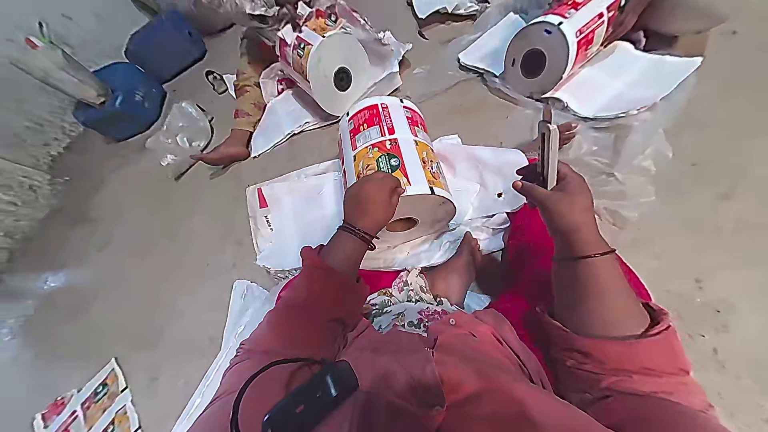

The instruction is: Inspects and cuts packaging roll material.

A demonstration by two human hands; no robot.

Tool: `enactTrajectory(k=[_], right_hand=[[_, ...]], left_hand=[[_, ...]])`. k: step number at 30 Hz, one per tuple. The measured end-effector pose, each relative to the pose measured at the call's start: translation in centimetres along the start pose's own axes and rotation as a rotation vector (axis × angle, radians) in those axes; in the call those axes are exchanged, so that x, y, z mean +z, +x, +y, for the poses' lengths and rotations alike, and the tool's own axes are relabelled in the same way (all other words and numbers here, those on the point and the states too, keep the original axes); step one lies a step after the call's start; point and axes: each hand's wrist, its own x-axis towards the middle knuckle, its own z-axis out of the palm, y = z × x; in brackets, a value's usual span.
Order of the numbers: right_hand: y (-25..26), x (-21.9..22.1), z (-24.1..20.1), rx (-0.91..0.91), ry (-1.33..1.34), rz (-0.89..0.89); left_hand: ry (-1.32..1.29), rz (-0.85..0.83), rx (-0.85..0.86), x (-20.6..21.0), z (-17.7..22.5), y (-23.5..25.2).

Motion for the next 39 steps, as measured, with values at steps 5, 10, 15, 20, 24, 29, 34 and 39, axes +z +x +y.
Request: enactTrajectory(k=[5, 10, 15, 20, 24, 29, 34, 39], right_hand=[[0.4, 0.8, 0.3, -0.038, -0.03, -0.076], [-0.5, 1.1, -0.1, -0.036, -0.089, -0.116], [-0.5, 1.9, -0.4, -0.031, -0.116, -0.132], [-1.0, 3.5, 0.0, 0.004, -0.051, -0.148], [-1.6, 4.0, 0.0, 0.092, -0.054, -0.137], [-1.5, 4.5, 0.7, 0.127, -0.083, -0.106], [-0.8, 6.8, 1.6, 0.176, -0.077, -0.016], [-0.8, 9.4, 2.4, 0.072, -0.255, 0.024]], left_hand=[[-0.012, 0.036, 0.058, 0.3, -0.5, 0.1], [0.043, 0.105, 0.075, 1.4, 0.5, -0.5], [0.051, 0.067, -0.002, 0.9, 1.3, -0.2], [0.045, 0.103, -0.028, 1.4, 0.6, -0.3], [-0.183, 0.402, 0.062, 4.0, -3.2, -2.5], [-0.246, 0.284, -0.173, 6.2, -7.7, -7.0], [-0.396, -0.057, -0.486, 7.0, -11.0, -8.3], [-0.372, -0.477, -0.629, 7.5, -11.7, -7.0]])
